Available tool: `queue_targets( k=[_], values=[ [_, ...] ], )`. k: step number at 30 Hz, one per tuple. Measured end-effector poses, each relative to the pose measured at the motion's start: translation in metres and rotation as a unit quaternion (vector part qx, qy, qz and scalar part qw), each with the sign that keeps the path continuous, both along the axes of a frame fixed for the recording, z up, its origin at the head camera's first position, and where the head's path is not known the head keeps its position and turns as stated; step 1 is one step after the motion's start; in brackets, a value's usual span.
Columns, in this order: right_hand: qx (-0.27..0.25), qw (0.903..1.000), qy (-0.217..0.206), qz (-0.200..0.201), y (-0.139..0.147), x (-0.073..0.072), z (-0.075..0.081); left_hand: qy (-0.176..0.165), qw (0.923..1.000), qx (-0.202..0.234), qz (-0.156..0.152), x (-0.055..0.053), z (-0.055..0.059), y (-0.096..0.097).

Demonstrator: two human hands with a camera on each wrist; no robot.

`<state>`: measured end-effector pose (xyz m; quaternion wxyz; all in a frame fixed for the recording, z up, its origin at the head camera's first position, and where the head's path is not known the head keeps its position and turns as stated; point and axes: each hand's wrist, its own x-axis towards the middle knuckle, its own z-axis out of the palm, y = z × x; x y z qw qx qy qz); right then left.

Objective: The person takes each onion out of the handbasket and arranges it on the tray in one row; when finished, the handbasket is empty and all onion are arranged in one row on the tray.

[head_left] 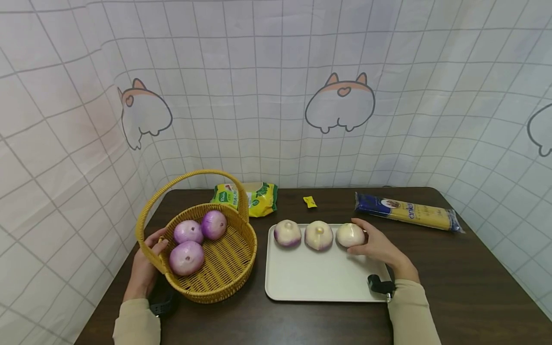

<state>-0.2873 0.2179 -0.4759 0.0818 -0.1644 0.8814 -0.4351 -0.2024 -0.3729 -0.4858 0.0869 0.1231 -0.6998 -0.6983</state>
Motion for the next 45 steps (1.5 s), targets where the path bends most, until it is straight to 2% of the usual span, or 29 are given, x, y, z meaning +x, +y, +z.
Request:
queue_targets(
  k=[16,21,30,39,45],
  values=[
    [-0.022,0.9997,0.002,-0.014,-0.001,0.002,0.006,0.005,1.0000,0.001,0.000,-0.001,-0.004,-0.002],
    [-0.009,0.9996,0.007,-0.026,0.000,0.002,0.006,0.002,1.0000,0.000,0.001,0.000,-0.003,-0.002],
    [-0.008,0.9992,0.010,-0.039,-0.002,0.006,0.016,-0.002,0.9999,-0.009,0.006,0.000,-0.004,-0.002],
    [0.006,0.9971,0.048,-0.059,-0.006,0.008,0.030,-0.006,0.9999,-0.012,0.008,-0.001,-0.002,-0.001],
    [0.013,0.9959,0.078,-0.044,-0.015,0.013,0.038,-0.014,0.9998,-0.011,0.010,-0.002,0.000,0.000]
  ],
)
